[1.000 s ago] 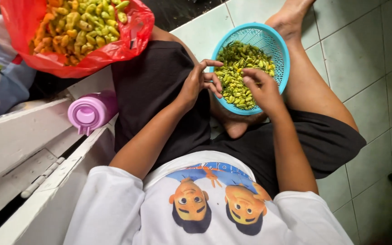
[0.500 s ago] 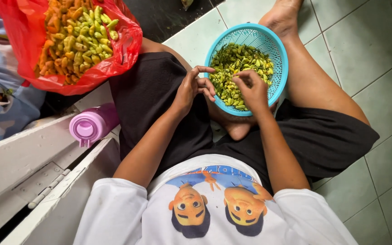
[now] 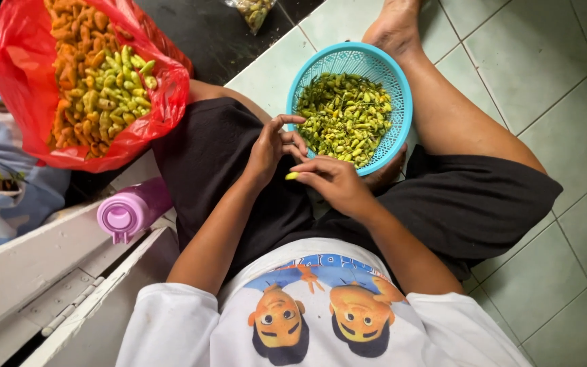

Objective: Removing the stems or ends from small green vegetables by hand and sorting them into a basket.

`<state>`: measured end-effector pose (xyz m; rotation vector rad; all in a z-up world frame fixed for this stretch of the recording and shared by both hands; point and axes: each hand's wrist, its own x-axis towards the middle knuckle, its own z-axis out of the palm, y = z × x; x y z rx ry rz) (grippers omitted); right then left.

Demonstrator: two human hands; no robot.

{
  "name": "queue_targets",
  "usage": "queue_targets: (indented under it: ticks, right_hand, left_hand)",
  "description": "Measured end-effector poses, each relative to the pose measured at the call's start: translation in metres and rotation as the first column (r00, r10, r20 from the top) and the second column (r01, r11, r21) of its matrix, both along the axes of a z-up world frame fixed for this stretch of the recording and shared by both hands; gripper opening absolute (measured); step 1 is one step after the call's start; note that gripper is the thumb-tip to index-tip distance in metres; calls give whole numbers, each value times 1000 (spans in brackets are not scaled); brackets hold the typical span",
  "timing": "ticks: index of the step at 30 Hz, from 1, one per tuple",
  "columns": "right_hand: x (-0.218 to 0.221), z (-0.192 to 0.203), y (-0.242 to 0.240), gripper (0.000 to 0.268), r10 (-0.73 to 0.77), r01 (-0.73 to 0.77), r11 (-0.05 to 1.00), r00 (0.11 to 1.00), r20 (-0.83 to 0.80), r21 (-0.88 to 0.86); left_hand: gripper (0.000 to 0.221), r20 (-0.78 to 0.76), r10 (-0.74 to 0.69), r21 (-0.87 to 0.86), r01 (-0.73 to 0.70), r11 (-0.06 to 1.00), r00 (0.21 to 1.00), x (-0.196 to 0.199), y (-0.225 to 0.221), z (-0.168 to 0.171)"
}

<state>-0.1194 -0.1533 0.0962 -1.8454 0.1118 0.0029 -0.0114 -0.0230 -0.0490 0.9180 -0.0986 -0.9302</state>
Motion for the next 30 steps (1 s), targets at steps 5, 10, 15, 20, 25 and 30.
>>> queue_targets:
  ticks: [5,10,15,20,25,30]
  right_hand:
    - [8,-40,11,8,-56,115,928,983,172,-354]
    - [17,-59,24,15,-28,277,736,924,381,-617]
    - [14,-69,31,24,59,296,594,911,408,-748]
    - [17,-42,30,19,101,227,639,922,374,-735]
    - [21,-32,29,18,144,163,629,936,320,-760]
    - [14,-49,30,14,172,67,644,958,230,-762]
  left_hand:
    - [59,-126,14,-7,-15,1000,992,0,4,-23]
    - [62,-275,51,-132,-91,987,960,-5,-2,-15]
    - [59,-470,36,-232,-163,959,882,-5,-3,-5]
    - [57,-498,106,-160,-212,964,860,-5,-2,-42]
    - [53,-499,143,-118,-231,966,855,-7,-6,-36]
    - [56,-473,85,-182,-192,964,877,-9,-9,-36]
